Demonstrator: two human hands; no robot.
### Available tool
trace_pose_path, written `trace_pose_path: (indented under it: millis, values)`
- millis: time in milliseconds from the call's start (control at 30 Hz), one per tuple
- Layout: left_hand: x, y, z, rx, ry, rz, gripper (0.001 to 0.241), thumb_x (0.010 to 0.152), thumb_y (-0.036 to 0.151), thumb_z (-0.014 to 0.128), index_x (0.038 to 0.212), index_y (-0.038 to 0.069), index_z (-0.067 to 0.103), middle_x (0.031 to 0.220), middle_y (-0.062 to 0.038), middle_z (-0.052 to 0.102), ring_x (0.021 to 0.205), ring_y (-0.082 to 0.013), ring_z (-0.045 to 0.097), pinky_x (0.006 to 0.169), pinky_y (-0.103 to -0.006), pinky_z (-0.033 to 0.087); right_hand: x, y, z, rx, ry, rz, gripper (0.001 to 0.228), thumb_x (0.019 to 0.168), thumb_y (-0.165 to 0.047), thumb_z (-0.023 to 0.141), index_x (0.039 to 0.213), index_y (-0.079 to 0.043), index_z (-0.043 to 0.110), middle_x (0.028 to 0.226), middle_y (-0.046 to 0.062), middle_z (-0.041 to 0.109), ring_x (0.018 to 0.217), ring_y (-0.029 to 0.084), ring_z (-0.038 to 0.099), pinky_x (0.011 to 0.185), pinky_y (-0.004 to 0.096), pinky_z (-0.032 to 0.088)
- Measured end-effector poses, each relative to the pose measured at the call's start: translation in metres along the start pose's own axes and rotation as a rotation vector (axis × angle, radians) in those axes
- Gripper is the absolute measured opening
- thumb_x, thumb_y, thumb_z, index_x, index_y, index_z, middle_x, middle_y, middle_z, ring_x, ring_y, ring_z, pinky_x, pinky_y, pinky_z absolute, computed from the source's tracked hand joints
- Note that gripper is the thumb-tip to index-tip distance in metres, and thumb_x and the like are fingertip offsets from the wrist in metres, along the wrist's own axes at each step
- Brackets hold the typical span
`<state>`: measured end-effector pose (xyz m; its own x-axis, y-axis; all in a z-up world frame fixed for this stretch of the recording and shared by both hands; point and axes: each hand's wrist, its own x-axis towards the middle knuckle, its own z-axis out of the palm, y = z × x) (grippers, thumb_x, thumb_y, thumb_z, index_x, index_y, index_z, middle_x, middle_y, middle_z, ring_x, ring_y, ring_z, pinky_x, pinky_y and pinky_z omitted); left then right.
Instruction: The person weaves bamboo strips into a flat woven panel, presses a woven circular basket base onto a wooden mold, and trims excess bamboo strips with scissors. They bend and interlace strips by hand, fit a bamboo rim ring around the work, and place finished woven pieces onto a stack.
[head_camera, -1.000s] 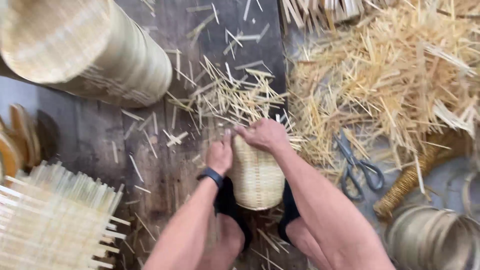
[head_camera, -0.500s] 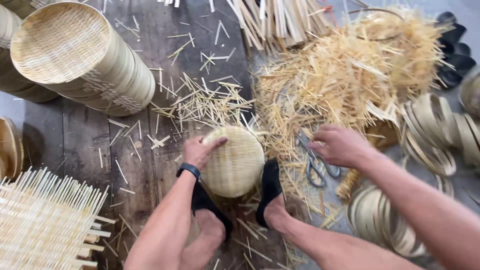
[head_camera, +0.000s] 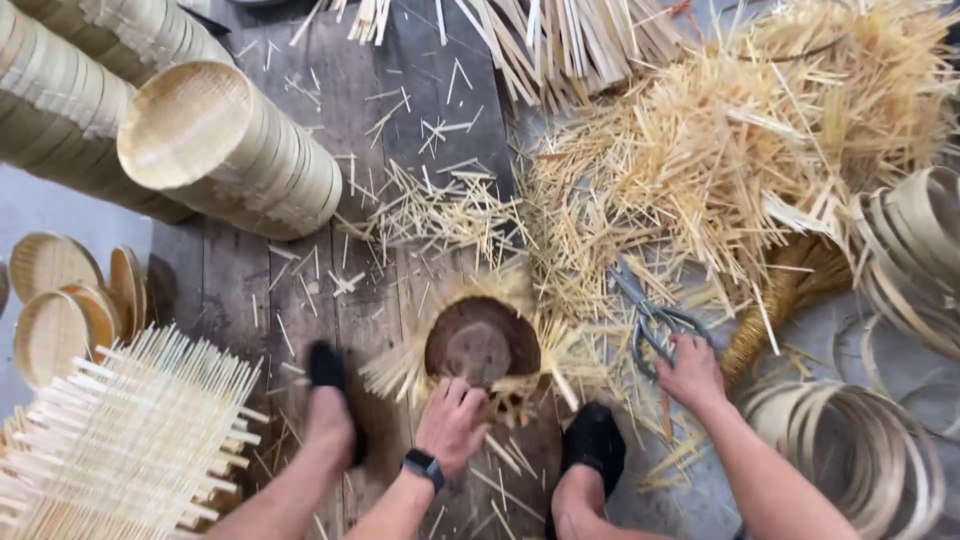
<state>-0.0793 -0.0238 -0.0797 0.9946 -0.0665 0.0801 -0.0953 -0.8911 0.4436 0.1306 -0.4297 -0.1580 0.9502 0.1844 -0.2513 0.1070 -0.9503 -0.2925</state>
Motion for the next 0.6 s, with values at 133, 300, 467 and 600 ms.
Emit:
trace_pose_path:
  millis: [133, 300, 467, 600]
  values:
    - [0.043, 0.015, -0.040, -0.111, 0.232, -0.200, 0.069, 0.064, 0.028, 0.088, 0.121, 0.009, 0.054, 0.119, -0.020, 0.050, 0.116, -0.0380, 0.048, 0.097, -0.0510, 0.044, 0.035, 0.008, 0.016, -0.047, 0.100, -0.012, 0.071, 0.067, -0.033, 0.086, 0.125, -0.002, 0.060, 0.115, 0.025, 0.068, 0.106, 0.042, 0.065, 0.091, 0.047, 0.053]
    - [0.098, 0.018, -0.033, -0.232, 0.007, -0.386, 0.106, 0.053, 0.037, 0.094, 0.145, 0.018, 0.045, 0.138, -0.020, 0.044, 0.126, -0.0429, 0.040, 0.102, -0.0552, 0.040, 0.045, -0.010, -0.002, 0.005, -0.222, 0.255, 0.062, 0.066, -0.024, 0.090, 0.117, 0.001, 0.064, 0.107, 0.025, 0.073, 0.101, 0.038, 0.070, 0.092, 0.045, 0.056]
    - [0.100, 0.037, -0.044, -0.130, 0.157, -0.365, 0.096, 0.055, 0.032, 0.092, 0.142, 0.025, 0.050, 0.133, -0.016, 0.048, 0.126, -0.0392, 0.045, 0.101, -0.0565, 0.042, 0.017, -0.008, -0.008, 0.340, -0.341, 0.237, 0.030, 0.071, -0.011, 0.077, 0.096, 0.003, 0.069, 0.075, 0.017, 0.074, 0.067, 0.026, 0.072, 0.066, 0.039, 0.058]
    - [0.105, 0.024, -0.012, -0.157, 0.013, -0.508, 0.099, 0.055, 0.033, 0.092, 0.144, 0.026, 0.049, 0.138, -0.015, 0.046, 0.128, -0.0393, 0.043, 0.099, -0.0576, 0.042, -0.042, -0.061, -0.040, 0.493, -0.326, 0.276, 0.026, 0.076, -0.016, 0.080, 0.090, 0.003, 0.069, 0.067, 0.010, 0.066, 0.056, 0.018, 0.061, 0.053, 0.035, 0.048]
